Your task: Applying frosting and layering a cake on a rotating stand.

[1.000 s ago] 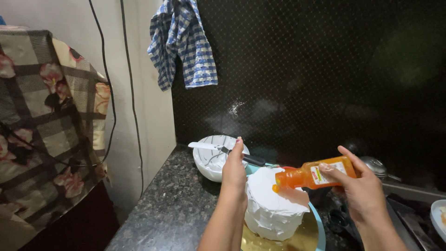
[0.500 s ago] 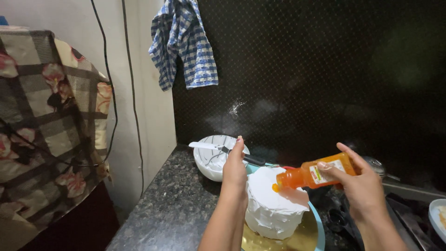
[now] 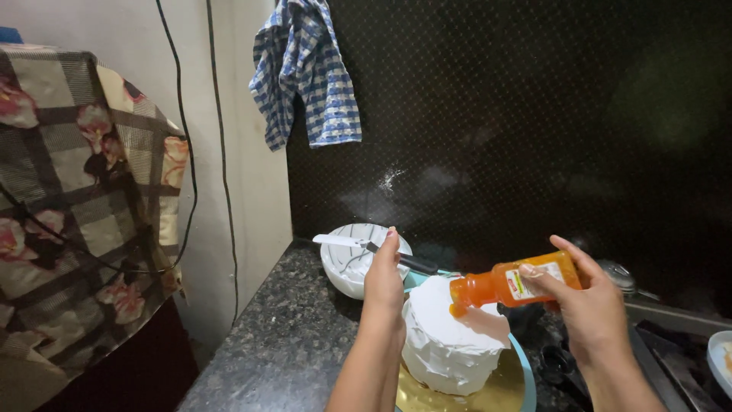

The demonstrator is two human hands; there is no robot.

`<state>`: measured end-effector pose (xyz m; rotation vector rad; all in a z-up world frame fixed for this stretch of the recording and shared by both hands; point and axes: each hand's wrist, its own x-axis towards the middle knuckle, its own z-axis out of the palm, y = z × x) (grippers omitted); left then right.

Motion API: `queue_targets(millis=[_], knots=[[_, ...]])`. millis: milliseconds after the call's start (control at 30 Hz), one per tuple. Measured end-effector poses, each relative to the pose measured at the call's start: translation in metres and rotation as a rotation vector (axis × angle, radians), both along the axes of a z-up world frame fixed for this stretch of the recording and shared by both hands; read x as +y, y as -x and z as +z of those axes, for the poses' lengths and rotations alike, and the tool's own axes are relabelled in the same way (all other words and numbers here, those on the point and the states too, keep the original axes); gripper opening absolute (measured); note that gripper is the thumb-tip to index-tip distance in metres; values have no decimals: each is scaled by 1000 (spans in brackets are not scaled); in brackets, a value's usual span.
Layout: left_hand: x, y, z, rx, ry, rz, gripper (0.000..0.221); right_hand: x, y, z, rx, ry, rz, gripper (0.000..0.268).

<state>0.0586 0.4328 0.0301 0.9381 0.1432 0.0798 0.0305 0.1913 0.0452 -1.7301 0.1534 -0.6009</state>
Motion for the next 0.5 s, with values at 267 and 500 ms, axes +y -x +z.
queue_targets(millis=[267, 500], knots=[[1, -5, -4, -30, 31, 10, 75, -2, -3, -4, -3, -29, 13, 71], [0, -2, -2, 10, 33, 0, 77, -2, 0, -1, -25, -18, 1, 72]])
